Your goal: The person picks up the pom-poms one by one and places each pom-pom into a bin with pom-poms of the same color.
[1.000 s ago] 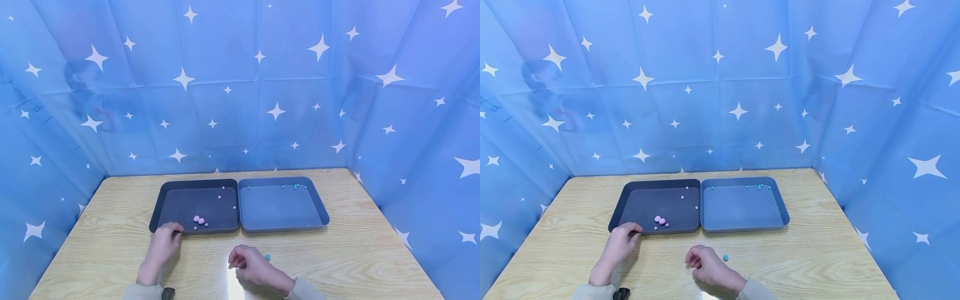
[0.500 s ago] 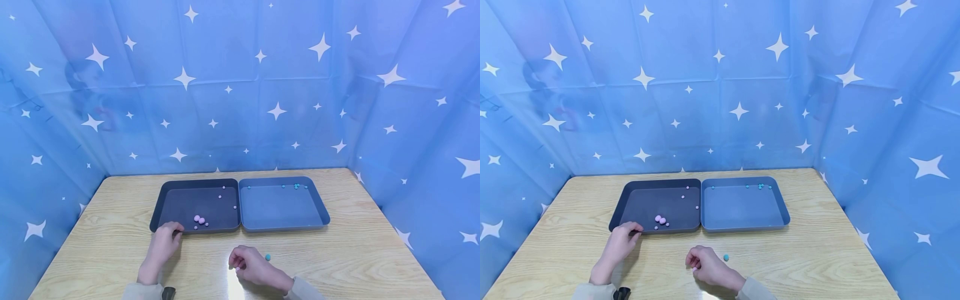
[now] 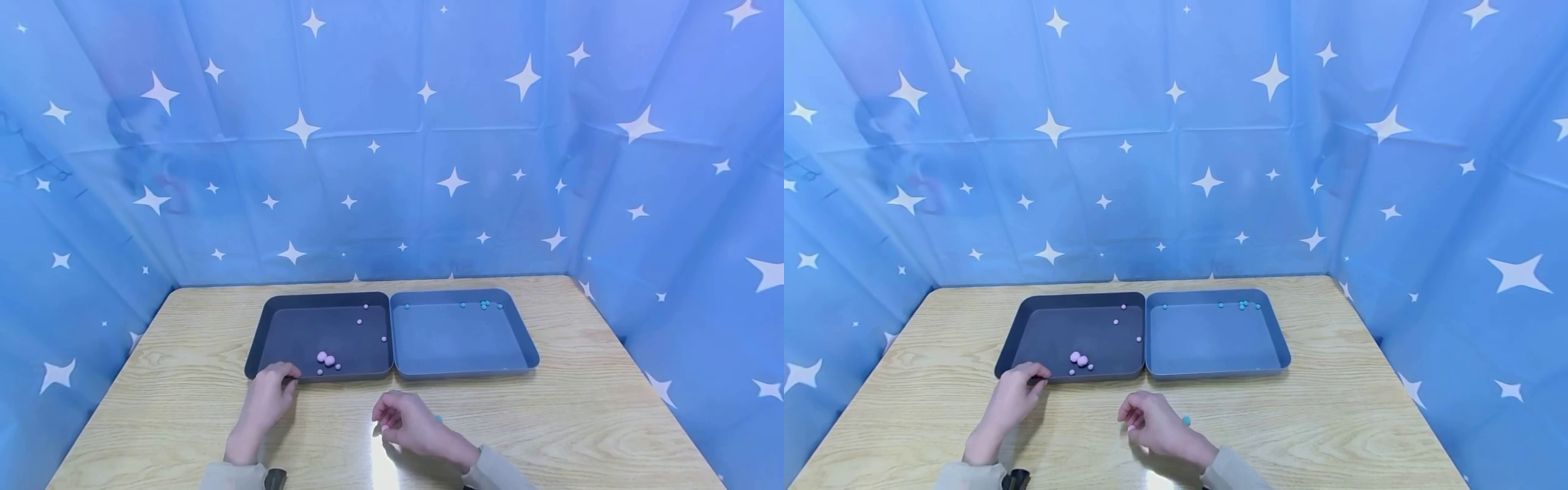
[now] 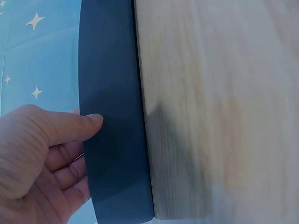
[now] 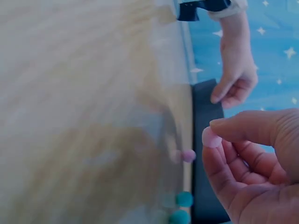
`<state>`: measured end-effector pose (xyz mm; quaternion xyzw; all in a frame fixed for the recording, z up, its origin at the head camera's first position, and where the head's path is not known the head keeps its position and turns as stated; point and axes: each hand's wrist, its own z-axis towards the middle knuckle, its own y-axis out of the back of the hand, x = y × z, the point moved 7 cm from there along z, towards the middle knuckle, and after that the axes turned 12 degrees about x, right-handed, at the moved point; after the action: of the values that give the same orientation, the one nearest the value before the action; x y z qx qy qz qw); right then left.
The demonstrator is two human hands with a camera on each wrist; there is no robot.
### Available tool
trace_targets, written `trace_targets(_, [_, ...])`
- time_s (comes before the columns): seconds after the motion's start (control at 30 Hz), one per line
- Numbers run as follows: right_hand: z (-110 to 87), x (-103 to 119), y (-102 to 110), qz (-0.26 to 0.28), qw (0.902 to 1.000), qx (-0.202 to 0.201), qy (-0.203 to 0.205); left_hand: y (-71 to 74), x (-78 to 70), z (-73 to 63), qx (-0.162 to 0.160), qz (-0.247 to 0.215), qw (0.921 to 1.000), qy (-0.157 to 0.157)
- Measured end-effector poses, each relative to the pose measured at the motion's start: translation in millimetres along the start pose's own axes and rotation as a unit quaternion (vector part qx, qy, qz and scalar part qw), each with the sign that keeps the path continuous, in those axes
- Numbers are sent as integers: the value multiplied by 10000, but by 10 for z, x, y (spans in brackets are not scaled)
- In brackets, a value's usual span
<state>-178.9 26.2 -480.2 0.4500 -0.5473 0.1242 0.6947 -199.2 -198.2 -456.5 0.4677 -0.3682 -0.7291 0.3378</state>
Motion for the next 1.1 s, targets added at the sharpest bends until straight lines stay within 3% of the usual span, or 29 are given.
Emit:
trace_targets(0.13, [38, 17, 93, 178, 9997, -112, -137, -3, 4, -2, 31, -26, 10000, 45])
trace_targets(0.4, [150, 90, 287, 83, 9988, -415, 235, -4, 8, -6, -7, -22, 10000, 4])
trace_targets(0.83, [400, 129, 478, 525, 9960, -726, 31, 6, 2, -5, -48, -1, 10000, -25])
trace_targets(1.1, [483, 435, 595, 673, 9933, -938, 100, 6, 8, -1, -55, -19, 10000, -41])
